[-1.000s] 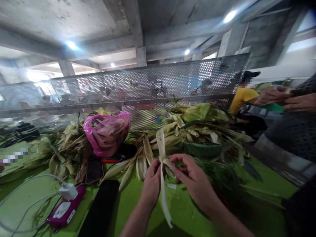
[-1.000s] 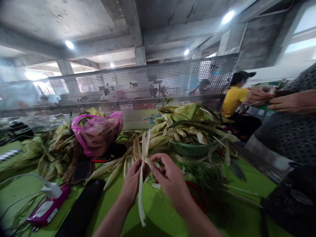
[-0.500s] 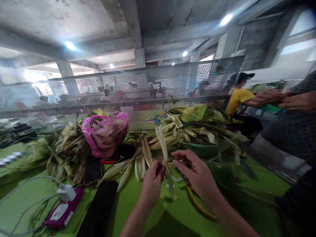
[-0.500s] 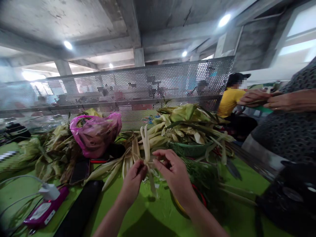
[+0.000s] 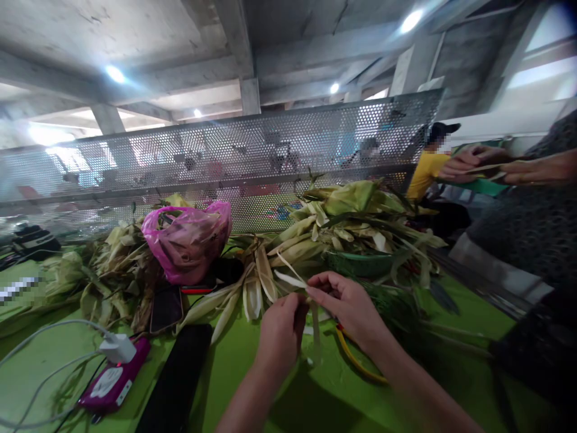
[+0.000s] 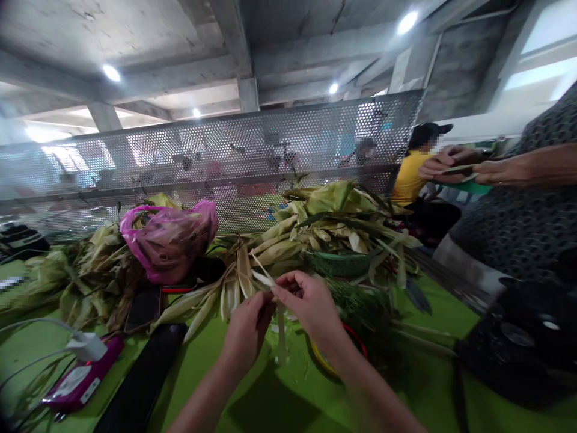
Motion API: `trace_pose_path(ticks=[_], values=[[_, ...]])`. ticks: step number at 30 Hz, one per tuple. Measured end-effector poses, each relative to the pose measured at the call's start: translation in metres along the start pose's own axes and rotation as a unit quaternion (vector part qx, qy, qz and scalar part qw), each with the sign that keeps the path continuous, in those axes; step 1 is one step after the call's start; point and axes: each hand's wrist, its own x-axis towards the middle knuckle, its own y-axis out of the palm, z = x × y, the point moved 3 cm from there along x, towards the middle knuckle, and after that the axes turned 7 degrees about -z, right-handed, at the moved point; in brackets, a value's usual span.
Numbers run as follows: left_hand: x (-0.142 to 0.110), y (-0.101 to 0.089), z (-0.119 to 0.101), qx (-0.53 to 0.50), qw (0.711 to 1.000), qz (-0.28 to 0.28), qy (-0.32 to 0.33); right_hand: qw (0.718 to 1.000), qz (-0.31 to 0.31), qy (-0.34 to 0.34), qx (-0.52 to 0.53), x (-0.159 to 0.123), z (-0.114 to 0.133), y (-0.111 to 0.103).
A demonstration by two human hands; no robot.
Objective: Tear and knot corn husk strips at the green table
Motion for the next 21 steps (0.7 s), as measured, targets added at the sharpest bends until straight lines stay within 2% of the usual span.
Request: trace_pose_path(ticks=[3,7,14,17,21], values=[[-0.001,0.001,-0.003,0.077,0.994,0.013,0.078,1.0,0.012,0.008,0.007,0.002,-0.005,0.0],[-0.002,0.001,-0.003,0.089,0.991,0.018,0.102,0.999,0.03,0.002,0.021,0.001,-0.003,0.001],[-0.001,0.001,0.0,0.137,0.988,0.019,0.062,0.996,-0.027,-0.048,-0.063,-0.005,0.004,0.0],[-0.001,0.0,0.003,0.099,0.995,0.008,0.029,0.997,-0.052,-0.048,-0.011,-0.004,0.002,0.0],[0.002,0.0,0.01,0.005,0.998,-0.008,-0.057,0.995,-0.076,-0.017,0.067,-0.004,0.001,0.0]])
